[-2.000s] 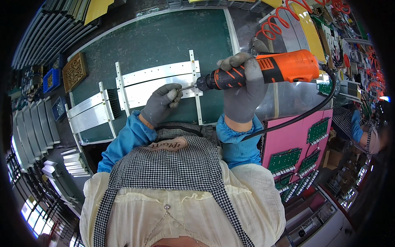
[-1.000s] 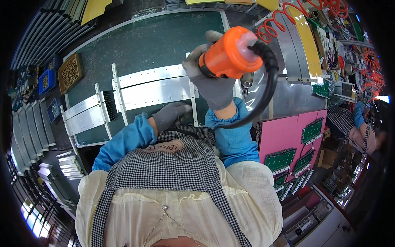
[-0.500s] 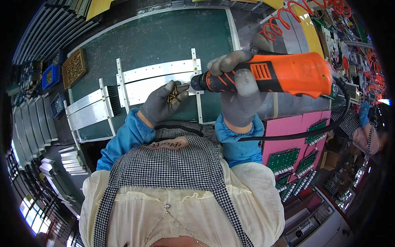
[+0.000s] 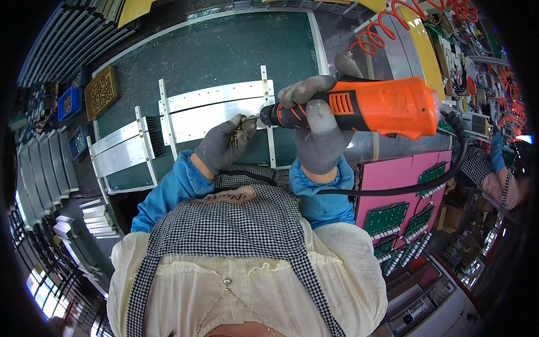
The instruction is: The person assembles metal brackets and metal panels by joining them with screws using an electric screwdriver.
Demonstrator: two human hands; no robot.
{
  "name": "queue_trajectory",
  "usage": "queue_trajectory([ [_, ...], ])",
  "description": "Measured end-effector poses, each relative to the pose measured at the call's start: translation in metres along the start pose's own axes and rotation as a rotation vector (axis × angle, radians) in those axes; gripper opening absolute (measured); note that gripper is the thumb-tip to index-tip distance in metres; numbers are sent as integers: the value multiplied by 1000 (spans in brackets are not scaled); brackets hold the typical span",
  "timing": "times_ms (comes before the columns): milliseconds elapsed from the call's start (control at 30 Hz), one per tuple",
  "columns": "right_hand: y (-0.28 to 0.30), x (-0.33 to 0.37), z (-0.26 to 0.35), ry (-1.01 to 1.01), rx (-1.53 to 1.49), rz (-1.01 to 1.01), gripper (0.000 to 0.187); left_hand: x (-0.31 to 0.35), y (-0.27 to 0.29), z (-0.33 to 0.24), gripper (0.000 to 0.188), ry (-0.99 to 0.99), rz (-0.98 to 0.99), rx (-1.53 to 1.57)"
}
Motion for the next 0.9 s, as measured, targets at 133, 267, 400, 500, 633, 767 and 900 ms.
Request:
queue_trajectory([
  [133, -1, -1, 3, 19, -79, 6, 66, -3, 5, -1, 38, -20, 12, -46],
  [267, 4, -3, 4, 65, -78, -56, 63, -1, 1, 3, 36, -12, 33, -98],
  [400, 12, -8, 3, 105, 13, -82, 61, 3, 20, 4, 34, 101, -38, -566],
  [500, 12, -10, -2, 128, 79, -128, 62, 3, 14, 21, 33, 73, -307, -869],
  [633, 10, -9, -15, 104, 172, -94, 59, -10, 11, 29, 34, 114, -236, -1021],
  [767, 3, -9, -13, 0, 292, -85, 61, -22, 14, 35, 32, 107, -228, -1218],
  [900, -4, -14, -25, -60, 317, -45, 64, -19, 10, 34, 29, 87, -235, -1170],
])
Point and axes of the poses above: each hand's wrist, its own x-axis away from the middle knuckle, its own y-axis out of the back of the hand, z = x × y, the point moved 3 cm from there along -x, towards the middle knuckle, and after that the axes turned 7 degrees about x, right-handed, at the moved point
